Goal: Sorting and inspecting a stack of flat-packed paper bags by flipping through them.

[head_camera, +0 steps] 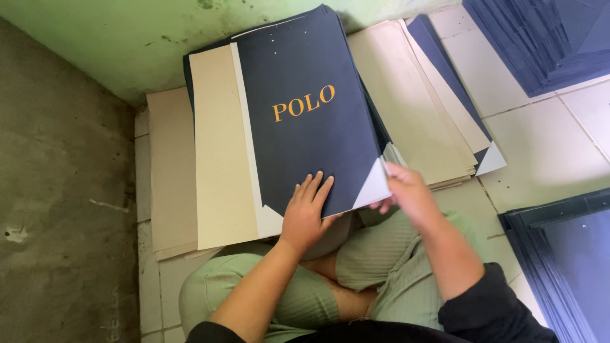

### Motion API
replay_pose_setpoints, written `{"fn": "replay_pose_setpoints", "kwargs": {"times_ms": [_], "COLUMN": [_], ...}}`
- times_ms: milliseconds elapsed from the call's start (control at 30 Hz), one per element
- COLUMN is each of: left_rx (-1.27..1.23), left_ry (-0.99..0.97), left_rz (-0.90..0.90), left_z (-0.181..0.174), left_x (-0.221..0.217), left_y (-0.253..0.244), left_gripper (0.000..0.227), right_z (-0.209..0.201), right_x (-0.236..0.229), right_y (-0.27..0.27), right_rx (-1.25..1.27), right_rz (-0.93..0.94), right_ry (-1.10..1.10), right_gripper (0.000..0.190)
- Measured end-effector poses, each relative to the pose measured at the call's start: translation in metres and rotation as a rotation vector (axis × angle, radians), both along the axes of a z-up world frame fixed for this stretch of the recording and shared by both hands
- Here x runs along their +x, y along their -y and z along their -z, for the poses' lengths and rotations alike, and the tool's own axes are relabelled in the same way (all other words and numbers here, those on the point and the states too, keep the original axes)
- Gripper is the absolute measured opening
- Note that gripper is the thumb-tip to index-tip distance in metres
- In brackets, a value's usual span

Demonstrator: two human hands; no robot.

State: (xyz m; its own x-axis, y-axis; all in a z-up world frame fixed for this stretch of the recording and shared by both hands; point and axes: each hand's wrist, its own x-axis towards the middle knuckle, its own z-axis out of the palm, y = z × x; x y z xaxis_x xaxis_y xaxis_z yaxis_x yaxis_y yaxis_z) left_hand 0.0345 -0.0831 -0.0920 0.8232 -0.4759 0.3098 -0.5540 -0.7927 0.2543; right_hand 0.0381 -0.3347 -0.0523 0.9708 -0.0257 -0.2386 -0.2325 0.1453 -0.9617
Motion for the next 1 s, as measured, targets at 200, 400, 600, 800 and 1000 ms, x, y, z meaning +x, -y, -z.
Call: {"fn": "replay_pose_setpoints", "kwargs": {"times_ms": [200, 400, 600, 800, 1000], "left_rx": [-0.074, -0.565, -0.733, -0.728, -0.704], "left_ry": [0.124, -0.147, -0.116, -0.075, -0.057], "left_rz": [-0.065, -0.195, -0.529, -0.441, -0.447], "left_z": [0.007, -0.020, 0.009, 0.010, 0.006], "left_x": [0.000, 0.003, 0.008, 0.007, 0.007], "left_y": [0.005, -0.002, -0.014, -0.015, -0.013], "left_gripper": [0.067, 0.066, 0.034, 0.031, 0.028], "right_z": [-0.005, -0.001, -0.004, 0.013, 0.054], "right_x": [-0.022, -0.010, -0.002, 0.005, -0.003], "right_y": [-0.037, -0.015, 0.036, 0.022, -0.001], "right_rx": [-0.157, -0.241, -1.281, -1.074, -1.234], "right_rz": [-0.062, -0.197, -0.205, -0.283, -0.058], "right_ry": [0.145, 0.288, -0.162, -0.280, 0.044], "right_gripper": [0.037, 0.047, 0.038, 0.037, 0.024]}}
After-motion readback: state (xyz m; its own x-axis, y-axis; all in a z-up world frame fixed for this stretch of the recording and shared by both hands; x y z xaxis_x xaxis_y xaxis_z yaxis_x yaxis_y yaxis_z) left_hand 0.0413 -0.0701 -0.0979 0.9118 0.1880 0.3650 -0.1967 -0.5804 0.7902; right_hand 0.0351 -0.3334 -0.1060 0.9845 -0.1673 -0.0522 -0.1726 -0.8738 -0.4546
